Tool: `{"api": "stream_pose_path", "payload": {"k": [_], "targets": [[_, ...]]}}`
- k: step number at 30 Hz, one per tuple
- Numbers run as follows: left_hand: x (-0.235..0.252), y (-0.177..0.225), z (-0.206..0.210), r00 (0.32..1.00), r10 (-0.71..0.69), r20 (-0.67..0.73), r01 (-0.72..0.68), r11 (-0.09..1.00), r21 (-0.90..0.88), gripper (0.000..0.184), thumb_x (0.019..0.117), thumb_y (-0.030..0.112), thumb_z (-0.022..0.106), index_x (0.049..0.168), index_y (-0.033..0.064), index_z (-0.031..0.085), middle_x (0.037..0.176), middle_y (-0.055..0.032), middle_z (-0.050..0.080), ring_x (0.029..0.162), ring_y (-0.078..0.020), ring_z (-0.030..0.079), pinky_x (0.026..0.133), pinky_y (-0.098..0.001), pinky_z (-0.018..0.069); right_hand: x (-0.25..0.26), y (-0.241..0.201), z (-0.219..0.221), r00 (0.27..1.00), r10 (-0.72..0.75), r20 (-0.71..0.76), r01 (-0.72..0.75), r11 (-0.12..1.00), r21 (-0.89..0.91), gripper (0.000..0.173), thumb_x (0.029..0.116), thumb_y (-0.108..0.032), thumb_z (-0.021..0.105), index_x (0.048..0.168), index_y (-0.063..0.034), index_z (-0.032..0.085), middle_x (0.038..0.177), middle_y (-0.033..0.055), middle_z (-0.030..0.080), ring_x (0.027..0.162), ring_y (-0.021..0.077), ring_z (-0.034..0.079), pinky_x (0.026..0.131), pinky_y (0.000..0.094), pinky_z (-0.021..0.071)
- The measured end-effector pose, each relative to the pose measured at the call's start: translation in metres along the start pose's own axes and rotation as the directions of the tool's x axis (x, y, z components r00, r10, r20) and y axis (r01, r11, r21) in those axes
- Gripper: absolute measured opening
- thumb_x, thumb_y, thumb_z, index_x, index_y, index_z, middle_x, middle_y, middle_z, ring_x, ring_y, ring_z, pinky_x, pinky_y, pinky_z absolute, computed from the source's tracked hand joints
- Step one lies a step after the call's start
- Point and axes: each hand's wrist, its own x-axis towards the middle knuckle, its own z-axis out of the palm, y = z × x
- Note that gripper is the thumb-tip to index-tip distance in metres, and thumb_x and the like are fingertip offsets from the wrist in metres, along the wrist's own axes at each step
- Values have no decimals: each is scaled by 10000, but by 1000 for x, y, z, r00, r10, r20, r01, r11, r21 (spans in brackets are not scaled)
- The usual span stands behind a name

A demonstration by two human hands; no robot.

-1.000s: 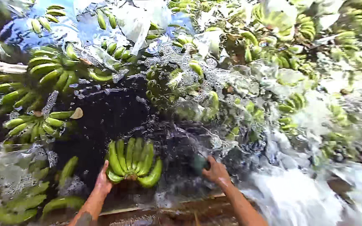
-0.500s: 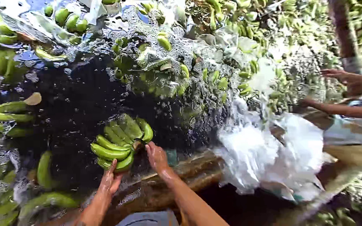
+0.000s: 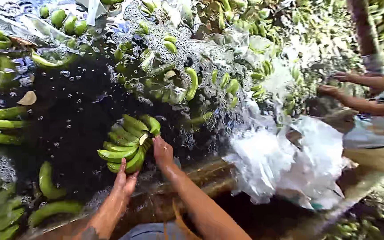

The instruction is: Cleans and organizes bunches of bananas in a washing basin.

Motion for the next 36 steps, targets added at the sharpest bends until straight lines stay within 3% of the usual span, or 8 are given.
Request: {"api": "stream_pose_path", "payload": {"k": [9,11,14,18,20,26,31,36], "targets": [[16,-13,-5,999,29,36,-30,999,27,498,1086,340,471,1504,88,370,1394,-153,557,1209,-268,605,978,-421,546,-6,11,26,993,52,108,-82,951,297,401,1121,-256,361,1293,24,592,944,190,697,825,289,698,761,456,582],[38,2,-20,996,51,71,-63,983,175,518,1079,306,502,1516,73,351,1366,-182,586,1171,-300,639,948,-461,573,-29,32,23,905,-57,422,-256,718,648,309,1130,-270,311,1084,-64,536,675,-10,473,503,81,438,459,240,402],[35,54,-46,963,219,155,-268,810,522,623,1043,176,587,1567,76,265,1355,-211,585,1100,-319,679,879,-490,609,-56,87,-17,739,-249,626,-486,446,752,307,1074,-296,324,926,-175,564,620,-83,497,443,6,399,405,168,355],[9,148,-130,488,821,298,-478,-34,877,784,927,290,715,1543,-37,358,1570,-304,365,1477,-408,348,1223,-505,290,-59,148,-59,914,4,405,-380,359,852,395,1114,-296,248,885,-170,544,598,-84,455,433,13,369,401,169,346],[-1,171,-176,352,935,46,-183,20,983,849,948,391,675,1578,-30,292,1596,-383,226,1499,-545,190,1222,-638,144,-62,156,-69,932,52,359,-349,401,847,441,1118,-304,208,866,-170,544,577,-91,440,413,7,356,385,164,341],[46,114,-153,423,761,-492,-242,618,748,945,925,357,748,1628,66,188,1619,-355,180,1465,-531,274,1165,-619,327,-68,126,-46,916,4,402,-356,471,807,460,1122,-301,200,875,-150,557,573,-73,485,408,11,402,381,165,371],[45,103,-89,808,549,215,-549,568,613,686,1009,260,636,1590,62,328,1561,-196,444,1408,-289,481,1155,-476,417,-75,77,-36,879,-67,472,-364,545,755,456,1125,-285,195,898,-137,561,576,-66,508,415,19,440,392,173,407],[0,210,-168,244,961,134,-476,-1,880,489,977,171,653,1402,-43,539,1425,-256,557,1349,-370,527,1147,-529,413,-67,85,-47,890,-72,450,-321,604,730,432,1119,-278,199,924,-155,564,594,-79,524,436,13,452,412,174,413]]}}
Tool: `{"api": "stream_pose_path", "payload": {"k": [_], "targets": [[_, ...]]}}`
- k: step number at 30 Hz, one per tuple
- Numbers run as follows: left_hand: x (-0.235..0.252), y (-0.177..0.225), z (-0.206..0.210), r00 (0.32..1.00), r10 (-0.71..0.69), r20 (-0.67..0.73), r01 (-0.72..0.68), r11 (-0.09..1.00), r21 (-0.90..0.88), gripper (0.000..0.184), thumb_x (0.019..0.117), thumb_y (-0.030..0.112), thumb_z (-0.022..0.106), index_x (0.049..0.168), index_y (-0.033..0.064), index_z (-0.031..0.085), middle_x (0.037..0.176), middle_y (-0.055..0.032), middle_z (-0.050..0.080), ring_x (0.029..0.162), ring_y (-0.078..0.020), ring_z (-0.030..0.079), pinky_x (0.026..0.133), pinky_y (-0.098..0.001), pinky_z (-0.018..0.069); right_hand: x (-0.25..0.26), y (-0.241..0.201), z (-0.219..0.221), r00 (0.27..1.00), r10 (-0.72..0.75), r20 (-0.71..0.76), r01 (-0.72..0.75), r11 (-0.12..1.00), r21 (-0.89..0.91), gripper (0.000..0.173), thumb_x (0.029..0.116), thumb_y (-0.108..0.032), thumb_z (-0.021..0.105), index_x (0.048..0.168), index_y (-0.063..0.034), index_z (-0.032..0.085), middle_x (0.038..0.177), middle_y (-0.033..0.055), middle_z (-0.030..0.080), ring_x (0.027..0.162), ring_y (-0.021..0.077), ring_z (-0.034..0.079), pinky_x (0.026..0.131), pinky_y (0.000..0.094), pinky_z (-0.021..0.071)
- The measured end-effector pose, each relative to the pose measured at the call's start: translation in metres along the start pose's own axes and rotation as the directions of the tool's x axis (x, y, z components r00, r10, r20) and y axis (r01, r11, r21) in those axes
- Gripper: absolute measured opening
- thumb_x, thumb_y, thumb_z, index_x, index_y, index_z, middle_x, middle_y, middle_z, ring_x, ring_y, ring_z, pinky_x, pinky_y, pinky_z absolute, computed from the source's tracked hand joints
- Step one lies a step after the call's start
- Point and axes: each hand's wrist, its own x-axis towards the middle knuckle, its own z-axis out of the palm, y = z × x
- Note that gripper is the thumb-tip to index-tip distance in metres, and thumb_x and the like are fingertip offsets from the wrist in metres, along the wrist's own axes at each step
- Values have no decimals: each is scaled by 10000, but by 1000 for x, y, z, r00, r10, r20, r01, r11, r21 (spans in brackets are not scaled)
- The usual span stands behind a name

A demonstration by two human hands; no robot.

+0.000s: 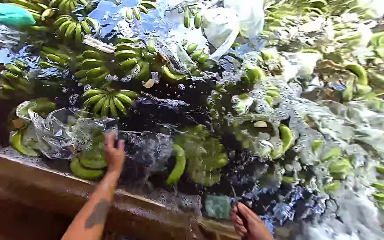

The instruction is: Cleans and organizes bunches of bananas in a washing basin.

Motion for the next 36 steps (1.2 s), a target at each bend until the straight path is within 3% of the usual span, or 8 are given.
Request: {"api": "stream_pose_path", "payload": {"k": [4,8,13,18,24,27,30,36], "targets": [[63,-125,-74,860,-454,-232,490,863,126,1095,886,386,770,1634,19,58,1642,-370,21,1525,-538,65,1227,-653,126,1,0,-11,996,18,-82,-21,999,-26,389,1118,-239,210,938,-152,544,611,-86,534,455,8,462,434,172,416],[95,-101,-52,904,-416,-102,428,887,173,446,1057,244,539,1430,-1,551,1514,-315,440,1421,-479,399,1184,-613,279,15,-10,3,992,60,-108,-68,996,-65,371,1120,-242,237,941,-138,545,602,-85,520,446,11,455,427,174,414],[70,0,64,921,-338,195,329,941,81,424,1017,143,565,1406,-26,545,1408,-274,557,1324,-405,537,1128,-548,419,72,-50,64,996,-19,-89,0,979,-205,353,1125,-273,286,968,-106,554,597,-56,498,424,33,424,397,191,395],[-14,42,97,668,114,735,11,987,-163,331,1031,203,565,1276,14,683,1274,-190,677,1241,-302,623,1123,-466,452,135,-114,157,940,-318,119,323,729,-604,317,1034,-306,528,1002,-5,621,733,21,587,607,114,566,600,323,523],[20,-35,-7,996,77,-49,-70,989,130,630,956,260,668,1475,-36,468,1502,-318,450,1424,-482,399,1188,-602,319,196,-113,255,925,-206,321,378,389,-840,1007,786,-447,874,1614,-220,347,1535,230,481,1317,402,566,1073,610,474],[61,-116,-58,910,-394,-128,412,893,180,1108,862,383,802,1614,-34,103,1600,-361,244,1477,-501,295,1206,-602,277,186,-46,266,977,-85,196,212,260,-942,1161,801,-429,857,1668,-181,125,1462,353,475,1158,509,629,947,649,531],[68,-138,-55,797,-604,20,587,782,209,899,962,464,678,1580,-35,257,1528,-322,415,1427,-450,415,1178,-599,317,178,1,241,992,25,123,112,259,-959,752,936,-277,697,1590,-115,362,1275,268,659,1147,439,662,983,623,515],[2,-81,23,745,-660,-102,652,752,-97,763,1035,399,586,1517,-121,306,1505,-350,419,1431,-427,414,1202,-513,315,113,-74,191,980,-126,154,192,806,-559,400,886,-85,755,1240,56,631,991,173,716,819,233,720,784,428,623]]}}
